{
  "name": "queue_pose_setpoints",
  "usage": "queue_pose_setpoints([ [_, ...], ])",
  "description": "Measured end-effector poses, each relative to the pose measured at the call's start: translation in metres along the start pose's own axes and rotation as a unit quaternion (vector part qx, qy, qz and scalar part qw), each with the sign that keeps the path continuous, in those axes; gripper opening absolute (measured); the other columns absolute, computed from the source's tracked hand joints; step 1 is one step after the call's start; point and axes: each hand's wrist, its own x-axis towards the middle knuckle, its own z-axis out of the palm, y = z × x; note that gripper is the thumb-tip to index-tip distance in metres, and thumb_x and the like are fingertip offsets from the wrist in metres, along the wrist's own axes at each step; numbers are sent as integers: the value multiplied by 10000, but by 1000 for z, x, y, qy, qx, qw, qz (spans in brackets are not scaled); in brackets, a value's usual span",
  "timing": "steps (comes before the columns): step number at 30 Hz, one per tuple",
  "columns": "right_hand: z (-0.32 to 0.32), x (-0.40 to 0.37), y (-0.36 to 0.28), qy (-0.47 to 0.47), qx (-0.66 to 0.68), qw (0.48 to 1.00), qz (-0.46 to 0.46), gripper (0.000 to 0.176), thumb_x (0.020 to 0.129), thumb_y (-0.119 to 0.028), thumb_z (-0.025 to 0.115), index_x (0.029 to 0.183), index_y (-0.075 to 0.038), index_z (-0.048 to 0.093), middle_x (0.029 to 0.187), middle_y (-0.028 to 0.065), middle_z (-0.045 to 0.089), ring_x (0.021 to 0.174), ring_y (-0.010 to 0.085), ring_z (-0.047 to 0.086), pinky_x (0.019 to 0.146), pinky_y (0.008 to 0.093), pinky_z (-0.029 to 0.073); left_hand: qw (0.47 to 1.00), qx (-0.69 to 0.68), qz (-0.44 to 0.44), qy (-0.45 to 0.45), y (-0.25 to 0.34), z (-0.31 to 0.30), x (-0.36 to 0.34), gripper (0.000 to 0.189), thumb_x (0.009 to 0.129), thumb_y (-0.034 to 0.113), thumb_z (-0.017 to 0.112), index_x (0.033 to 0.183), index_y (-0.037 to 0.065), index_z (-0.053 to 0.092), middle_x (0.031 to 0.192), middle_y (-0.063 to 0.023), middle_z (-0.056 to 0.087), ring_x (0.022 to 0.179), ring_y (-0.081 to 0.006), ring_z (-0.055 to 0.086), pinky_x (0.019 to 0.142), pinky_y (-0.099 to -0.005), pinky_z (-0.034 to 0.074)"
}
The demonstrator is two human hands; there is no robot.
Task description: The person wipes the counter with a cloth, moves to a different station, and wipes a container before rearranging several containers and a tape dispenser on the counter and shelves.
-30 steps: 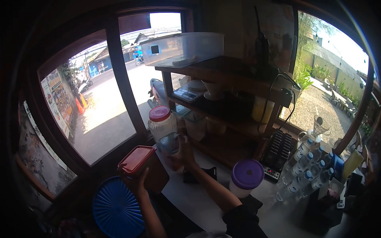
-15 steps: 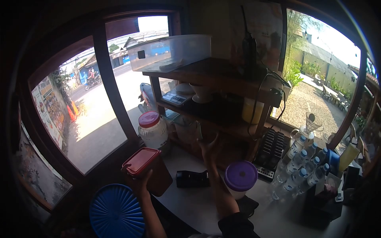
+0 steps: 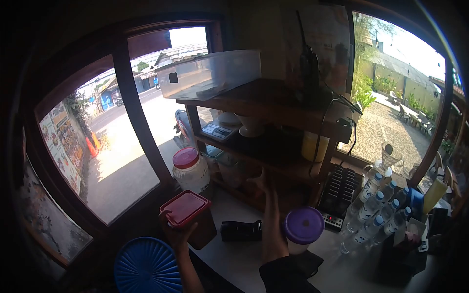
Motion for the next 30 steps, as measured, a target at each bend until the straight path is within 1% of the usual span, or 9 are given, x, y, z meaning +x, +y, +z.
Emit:
queue_pose_setpoints([
  [4, -11, -2, -8, -37, -57, 997, -28, 1045, 581, -249, 897, 1427, -12, 332, 1380, 224, 444, 1298, 369, 424, 1091, 403, 358, 997, 40, 51, -35, 13, 8, 1, 911, 459, 247, 955, 1202, 125, 442, 1192, -108, 476, 1147, -270, 496, 939, -409, 453],
  [7, 12, -2, 0, 41, -125, 990, -58, 953, 624, -251, 870, 1408, -32, 374, 1398, 211, 432, 1324, 367, 391, 1105, 408, 331, 997, 40, 61, -28, 21, 21, -4, 899, 474, 248, 949, 1201, 126, 435, 1199, -106, 468, 1148, -272, 493, 937, -408, 459],
  [10, 30, -35, -44, 225, -257, 939, -28, 698, 741, -214, 787, 1325, -38, 448, 1360, 181, 454, 1293, 337, 415, 1060, 403, 353, 994, 45, 94, -32, 39, 33, -3, 888, 488, 253, 944, 1199, 126, 428, 1201, -105, 458, 1153, -277, 488, 938, -412, 461],
  [13, 24, -59, -81, 214, 18, 975, -50, 473, 813, -175, 687, 1233, -52, 506, 1233, 196, 520, 1186, 361, 478, 996, 450, 372, 991, 55, 111, -52, 59, 49, 3, 877, 492, 262, 942, 1186, 122, 425, 1186, -103, 452, 1152, -277, 485, 936, -408, 464],
  [16, -12, -107, -129, 194, 230, 952, -49, 307, 865, -57, 577, 1166, -52, 521, 1162, 174, 523, 1118, 326, 502, 968, 415, 381, 989, 70, 106, -70, 59, 77, 14, 862, 485, 266, 943, 1159, 99, 431, 1147, -100, 450, 1128, -267, 489, 915, -391, 473],
  [19, -55, -143, -145, 116, 232, 965, -45, 274, 886, -10, 513, 1158, -37, 529, 1160, 169, 518, 1111, 304, 503, 952, 390, 393, 988, 16, -16, -151, 57, 112, 20, 882, 473, 267, 948, 1164, 82, 433, 1148, -108, 448, 1115, -278, 488, 921, -402, 468],
  [20, -82, -159, -162, 109, 136, 978, -112, 289, 902, -19, 491, 1190, -41, 513, 1192, 181, 510, 1125, 333, 512, 957, 402, 407, 987, -36, -31, -156, 48, 126, 17, 881, 477, 272, 946, 1164, 72, 432, 1160, -128, 450, 1116, -306, 487, 935, -423, 459],
  [24, -135, -189, -175, 88, 3, 988, -126, 363, 902, -56, 524, 1264, -39, 498, 1276, 221, 479, 1209, 406, 493, 999, 427, 422, 982, 43, 24, -182, 65, 169, -4, 861, 499, 278, 932, 1163, 67, 427, 1172, -155, 453, 1137, -345, 469, 944, -460, 451],
  [30, -154, -204, -159, 37, -81, 989, -115, 508, 850, -37, 615, 1341, -21, 487, 1304, 223, 504, 1138, 368, 554, 973, 387, 446, 983, 91, 8, -156, 65, 184, -30, 823, 505, 278, 921, 1129, 68, 428, 1178, -173, 459, 1164, -379, 441, 938, -486, 431],
])
